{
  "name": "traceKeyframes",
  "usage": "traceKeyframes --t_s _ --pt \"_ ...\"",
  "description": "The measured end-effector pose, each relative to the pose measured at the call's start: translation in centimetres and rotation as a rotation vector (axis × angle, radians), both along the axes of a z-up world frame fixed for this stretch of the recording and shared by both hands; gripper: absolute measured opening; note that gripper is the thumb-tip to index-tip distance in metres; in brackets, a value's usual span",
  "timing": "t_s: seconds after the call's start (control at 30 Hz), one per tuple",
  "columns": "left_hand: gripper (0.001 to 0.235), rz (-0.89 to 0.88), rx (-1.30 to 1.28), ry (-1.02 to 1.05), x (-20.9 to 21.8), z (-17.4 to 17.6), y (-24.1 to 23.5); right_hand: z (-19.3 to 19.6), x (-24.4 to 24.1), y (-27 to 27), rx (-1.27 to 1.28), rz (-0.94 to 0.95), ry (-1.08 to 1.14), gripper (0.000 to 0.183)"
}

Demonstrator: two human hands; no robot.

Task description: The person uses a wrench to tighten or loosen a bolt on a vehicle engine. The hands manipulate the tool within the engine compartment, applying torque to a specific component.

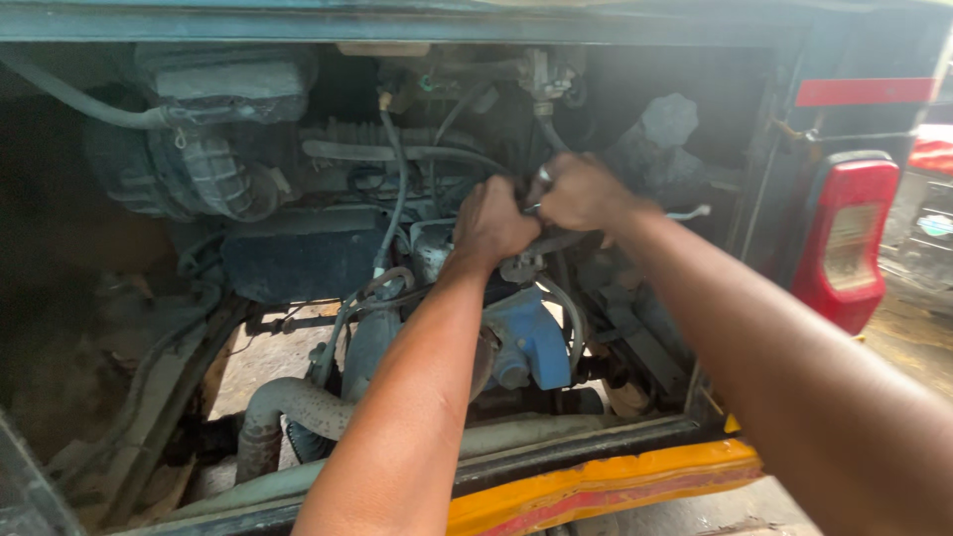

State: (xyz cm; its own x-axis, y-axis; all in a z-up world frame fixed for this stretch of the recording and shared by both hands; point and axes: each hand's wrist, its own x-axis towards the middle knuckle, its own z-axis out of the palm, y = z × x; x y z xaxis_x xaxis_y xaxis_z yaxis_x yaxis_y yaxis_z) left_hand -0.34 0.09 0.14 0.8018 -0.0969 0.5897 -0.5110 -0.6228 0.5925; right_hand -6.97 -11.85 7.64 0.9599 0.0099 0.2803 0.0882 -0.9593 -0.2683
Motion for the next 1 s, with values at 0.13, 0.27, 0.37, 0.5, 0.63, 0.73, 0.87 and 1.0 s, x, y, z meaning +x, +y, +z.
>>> traceKeyframes --t_s 0.13,0.27,0.37,0.5,0.63,0.73,0.87,1.0 --pt "0.04 -0.016 -0.038 -0.01 -0.7 0.5 -0.2 0.1 1.0 -0.8 -0.033 0.072 0.012 0.028" --pt "0.041 0.044 0.002 0.016 -1.1 0.7 -0.1 -0.7 1.4 -1.3 -0.216 0.208 -0.216 0.026" --pt "0.045 0.028 -0.047 -0.001 -0.9 0.6 -0.2 -1.0 1.2 -1.5 -0.154 0.125 -0.285 0.029" --pt "0.055 0.032 -0.043 -0.003 0.1 0.0 -0.5 -0.8 2.3 0.5 -0.216 -0.012 -0.188 0.038" --pt "0.045 0.011 0.108 -0.102 1.3 -0.7 -0.3 -1.0 3.6 3.6 -0.31 -0.061 -0.131 0.044" --pt "0.04 -0.004 0.146 -0.131 1.9 -0.8 -0.3 -1.0 4.4 4.5 -0.288 -0.149 -0.029 0.051" --pt "0.043 0.004 0.103 0.018 1.6 -0.7 -0.2 -1.6 5.1 3.8 -0.36 -0.123 -0.055 0.043" --pt "0.037 -0.004 0.086 0.013 0.6 -0.4 0.1 -1.5 5.7 2.7 -0.51 0.021 -0.074 0.039"
